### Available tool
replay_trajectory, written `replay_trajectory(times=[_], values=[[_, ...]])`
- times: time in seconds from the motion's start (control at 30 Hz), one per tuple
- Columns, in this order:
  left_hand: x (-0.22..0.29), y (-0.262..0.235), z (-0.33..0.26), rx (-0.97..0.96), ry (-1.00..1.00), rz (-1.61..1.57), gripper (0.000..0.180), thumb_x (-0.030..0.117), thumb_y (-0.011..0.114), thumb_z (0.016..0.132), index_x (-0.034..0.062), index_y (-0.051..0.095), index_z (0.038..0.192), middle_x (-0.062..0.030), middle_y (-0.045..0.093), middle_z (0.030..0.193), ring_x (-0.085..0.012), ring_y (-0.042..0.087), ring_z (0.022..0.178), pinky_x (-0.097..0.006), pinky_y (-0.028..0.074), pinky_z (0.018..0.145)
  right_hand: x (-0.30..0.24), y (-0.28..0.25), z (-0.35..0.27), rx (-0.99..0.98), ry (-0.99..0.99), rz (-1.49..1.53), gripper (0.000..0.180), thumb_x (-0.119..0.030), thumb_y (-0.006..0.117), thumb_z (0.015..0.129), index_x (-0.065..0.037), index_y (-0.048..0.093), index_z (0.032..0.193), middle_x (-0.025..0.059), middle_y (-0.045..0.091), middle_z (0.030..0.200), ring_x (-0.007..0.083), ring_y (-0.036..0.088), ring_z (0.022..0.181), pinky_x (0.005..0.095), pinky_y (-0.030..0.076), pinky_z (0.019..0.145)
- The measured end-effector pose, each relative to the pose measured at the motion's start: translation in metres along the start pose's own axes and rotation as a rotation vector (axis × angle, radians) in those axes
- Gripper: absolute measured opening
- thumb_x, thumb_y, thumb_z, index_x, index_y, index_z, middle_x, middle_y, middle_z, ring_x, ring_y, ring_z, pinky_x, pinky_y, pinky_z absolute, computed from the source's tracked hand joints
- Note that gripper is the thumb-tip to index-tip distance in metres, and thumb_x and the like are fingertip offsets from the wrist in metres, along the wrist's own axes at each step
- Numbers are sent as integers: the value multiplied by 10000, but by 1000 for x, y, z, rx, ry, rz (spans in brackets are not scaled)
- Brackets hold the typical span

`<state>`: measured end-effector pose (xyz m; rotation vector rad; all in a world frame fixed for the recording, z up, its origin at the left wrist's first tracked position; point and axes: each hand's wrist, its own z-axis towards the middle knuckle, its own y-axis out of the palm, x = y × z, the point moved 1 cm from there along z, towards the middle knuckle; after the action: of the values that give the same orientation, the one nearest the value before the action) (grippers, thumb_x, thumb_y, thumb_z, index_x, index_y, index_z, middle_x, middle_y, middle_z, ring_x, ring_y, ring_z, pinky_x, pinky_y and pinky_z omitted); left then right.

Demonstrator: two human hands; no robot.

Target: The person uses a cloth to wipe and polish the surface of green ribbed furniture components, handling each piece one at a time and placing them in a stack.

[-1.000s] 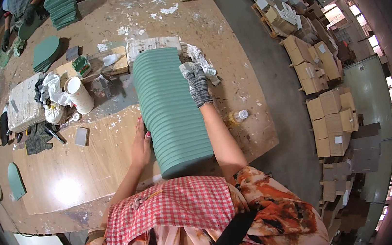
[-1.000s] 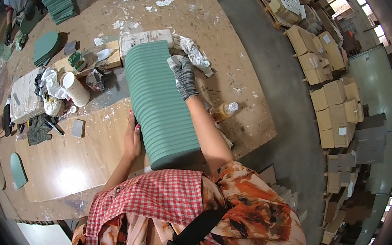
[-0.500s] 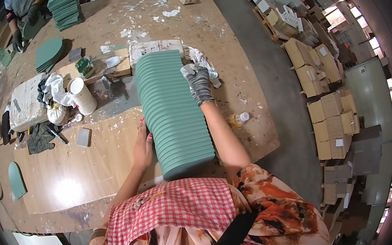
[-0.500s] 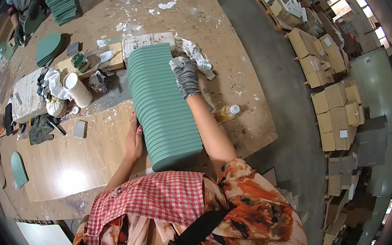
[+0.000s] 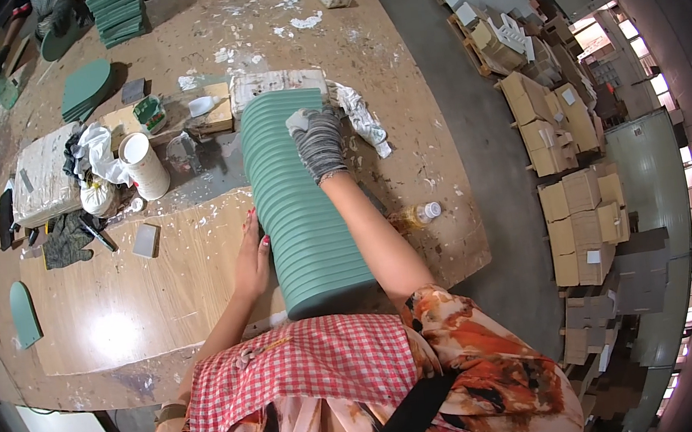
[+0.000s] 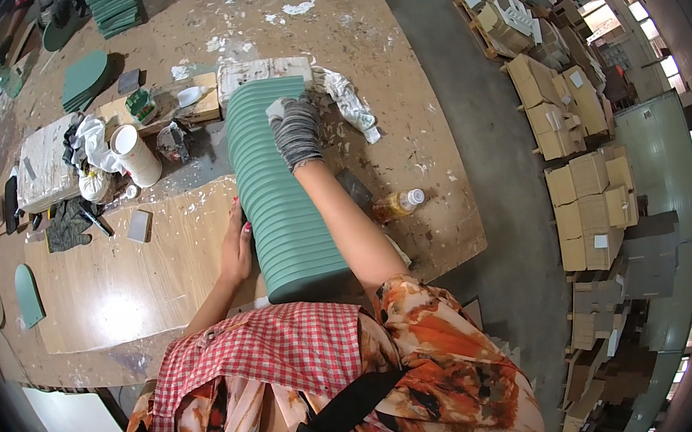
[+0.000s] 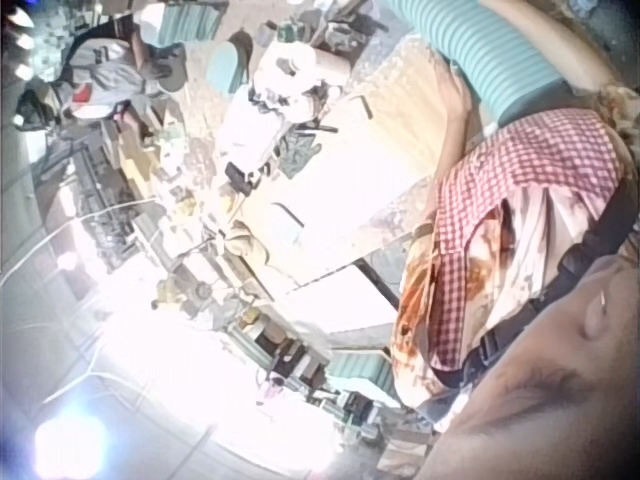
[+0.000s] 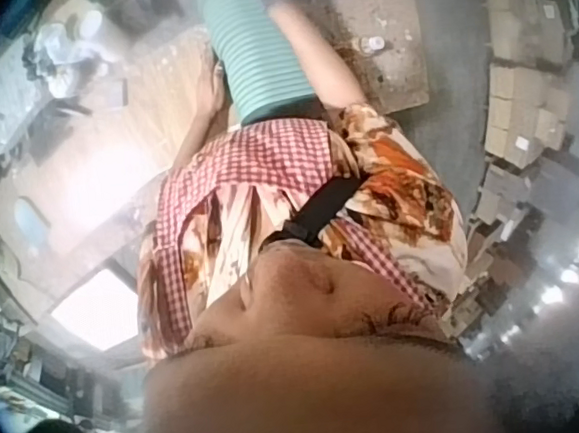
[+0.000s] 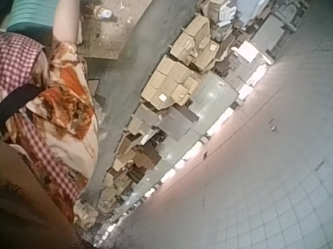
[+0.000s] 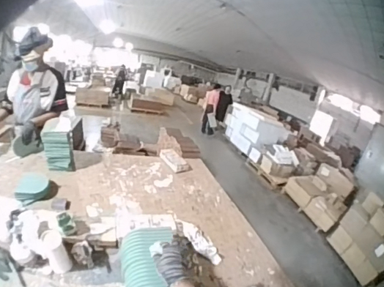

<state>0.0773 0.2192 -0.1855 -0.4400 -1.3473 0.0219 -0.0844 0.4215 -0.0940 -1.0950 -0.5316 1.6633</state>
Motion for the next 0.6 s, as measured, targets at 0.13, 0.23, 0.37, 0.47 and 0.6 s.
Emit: replay_trajectory(times=[0.13, 0.23, 0.37, 0.47, 0.6], values=[[-10, -5, -5, 14, -30, 26, 563, 195, 353, 1003, -34, 216, 1498, -235, 253, 1549, -355, 215, 1455, -399, 157, 1195, -33, 20, 2, -128, -28, -80, 404, -220, 717, 760, -10, 659, 1101, 309, 554, 1190, 442, 511, 1155, 472, 404, 1033], [-9, -7, -5, 12, -38, 22, 566, 198, 356, 1000, -36, 220, 1497, -238, 256, 1547, -358, 215, 1454, -398, 157, 1194, -58, 18, 9, -304, -9, -106, 386, -238, 721, 751, -47, 678, 1084, 263, 555, 1229, 402, 533, 1142, 472, 429, 1004], [-5, -2, -2, 15, 5, 11, 566, 201, 357, 1000, -35, 223, 1496, -238, 258, 1546, -358, 215, 1454, -398, 158, 1193, -75, 24, 8, -346, -99, -236, 357, -236, 699, 770, -57, 678, 1078, 237, 538, 1263, 387, 547, 1112, 476, 446, 964], [-1, -1, -2, 9, -12, 17, 566, 199, 361, 999, -36, 225, 1496, -237, 262, 1545, -356, 215, 1455, -399, 158, 1193, -83, 46, 3, -403, -176, -355, 345, -234, 663, 794, -57, 676, 1090, 231, 542, 1259, 368, 553, 1115, 471, 441, 965], [0, -2, -3, 4, -6, 32, 569, 200, 361, 999, -36, 220, 1498, -236, 264, 1544, -354, 213, 1456, -400, 158, 1193, -85, 66, 2, -527, -192, -403, 298, -217, 624, 809, -53, 693, 1048, 208, 558, 1263, 344, 540, 1149, 458, 433, 964]])
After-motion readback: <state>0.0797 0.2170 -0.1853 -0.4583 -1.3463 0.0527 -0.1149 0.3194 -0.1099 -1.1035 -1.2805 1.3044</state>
